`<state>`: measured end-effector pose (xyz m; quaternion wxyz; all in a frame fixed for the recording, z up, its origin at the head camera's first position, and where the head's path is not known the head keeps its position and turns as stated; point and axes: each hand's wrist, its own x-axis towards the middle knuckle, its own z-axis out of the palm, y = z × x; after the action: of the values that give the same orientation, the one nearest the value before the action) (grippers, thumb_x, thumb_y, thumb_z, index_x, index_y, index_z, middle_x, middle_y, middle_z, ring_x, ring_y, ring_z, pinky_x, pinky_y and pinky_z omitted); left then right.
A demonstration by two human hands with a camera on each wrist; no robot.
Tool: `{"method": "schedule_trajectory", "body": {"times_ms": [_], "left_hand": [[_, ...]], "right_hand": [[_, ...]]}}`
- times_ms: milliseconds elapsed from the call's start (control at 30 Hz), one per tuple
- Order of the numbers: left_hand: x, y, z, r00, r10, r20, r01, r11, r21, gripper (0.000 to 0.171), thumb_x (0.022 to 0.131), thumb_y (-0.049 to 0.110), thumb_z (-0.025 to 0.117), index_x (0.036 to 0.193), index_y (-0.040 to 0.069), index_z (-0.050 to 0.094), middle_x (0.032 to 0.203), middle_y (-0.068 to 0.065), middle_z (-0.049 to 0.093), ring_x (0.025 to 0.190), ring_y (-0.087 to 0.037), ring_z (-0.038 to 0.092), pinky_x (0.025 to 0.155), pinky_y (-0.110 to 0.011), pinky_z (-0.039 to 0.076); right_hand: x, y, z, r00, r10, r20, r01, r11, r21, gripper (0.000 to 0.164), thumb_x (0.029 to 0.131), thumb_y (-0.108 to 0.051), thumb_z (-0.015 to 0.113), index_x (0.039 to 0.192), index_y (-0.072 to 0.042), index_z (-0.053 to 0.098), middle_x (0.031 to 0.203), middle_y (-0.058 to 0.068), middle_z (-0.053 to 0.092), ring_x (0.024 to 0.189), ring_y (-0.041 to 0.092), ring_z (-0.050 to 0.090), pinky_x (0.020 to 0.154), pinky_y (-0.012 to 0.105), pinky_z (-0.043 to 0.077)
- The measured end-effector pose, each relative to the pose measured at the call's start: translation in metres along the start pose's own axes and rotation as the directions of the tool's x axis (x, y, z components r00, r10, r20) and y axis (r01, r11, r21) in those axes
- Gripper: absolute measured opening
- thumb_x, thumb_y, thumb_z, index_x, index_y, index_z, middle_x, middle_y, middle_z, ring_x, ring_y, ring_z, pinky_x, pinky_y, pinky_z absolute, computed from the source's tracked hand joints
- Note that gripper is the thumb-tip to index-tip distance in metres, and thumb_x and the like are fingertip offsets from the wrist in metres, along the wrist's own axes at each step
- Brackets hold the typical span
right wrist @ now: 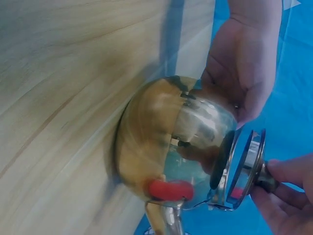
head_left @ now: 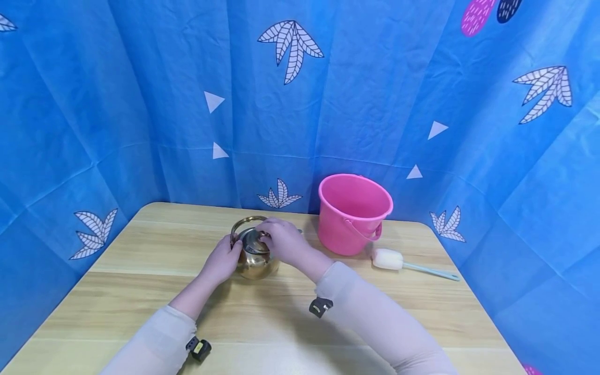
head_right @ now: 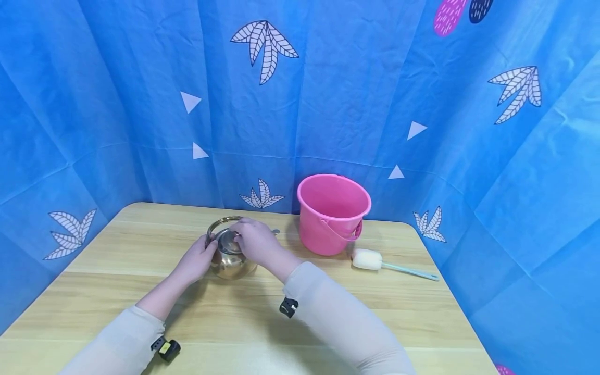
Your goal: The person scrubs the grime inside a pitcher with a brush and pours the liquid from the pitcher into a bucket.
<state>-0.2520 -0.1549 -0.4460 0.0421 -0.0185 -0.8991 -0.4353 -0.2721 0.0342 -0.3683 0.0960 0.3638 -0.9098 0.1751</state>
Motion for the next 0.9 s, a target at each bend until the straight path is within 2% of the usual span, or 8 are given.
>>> {"method": "schedule_trajectory", "body": {"times_ms": [233, 600, 900], "left_hand": [[0.0, -0.001, -0.001, 1.0, 0.004, 0.002, -0.004, 1.0, 0.003, 0.049, 0.107, 0.024, 0.035, 0.135, -0.015, 0.043, 0.136, -0.036, 0.049, 0.13, -0.051, 0.046, 0.108, -0.061, 0.036], [0.001, -0.002, 0.0, 1.0, 0.0, 0.01, 0.0, 1.0, -0.001, 0.05, 0.107, 0.025, 0.035, 0.135, -0.015, 0.043, 0.137, -0.035, 0.048, 0.131, -0.05, 0.044, 0.109, -0.061, 0.036], [0.001, -0.003, 0.0, 1.0, -0.007, 0.014, 0.007, 1.0, -0.005, 0.049, 0.107, 0.026, 0.034, 0.135, -0.013, 0.044, 0.137, -0.034, 0.048, 0.131, -0.05, 0.044, 0.109, -0.061, 0.035]], "right_hand": [[-0.003, 0.0, -0.003, 1.0, -0.009, 0.005, 0.009, 1.0, 0.012, 0.029, 0.091, -0.003, 0.071, 0.12, -0.006, 0.072, 0.115, 0.006, 0.07, 0.106, 0.021, 0.067, 0.094, 0.031, 0.053], [-0.012, 0.001, -0.011, 0.999, -0.032, 0.013, 0.032, 0.999, 0.005, 0.027, 0.093, -0.005, 0.07, 0.12, -0.007, 0.072, 0.113, 0.005, 0.07, 0.105, 0.018, 0.067, 0.093, 0.028, 0.053], [-0.019, 0.002, -0.016, 0.999, -0.042, 0.014, 0.041, 0.999, 0.014, 0.026, 0.092, -0.002, 0.07, 0.117, -0.007, 0.073, 0.114, 0.005, 0.071, 0.107, 0.02, 0.067, 0.095, 0.029, 0.053]]}}
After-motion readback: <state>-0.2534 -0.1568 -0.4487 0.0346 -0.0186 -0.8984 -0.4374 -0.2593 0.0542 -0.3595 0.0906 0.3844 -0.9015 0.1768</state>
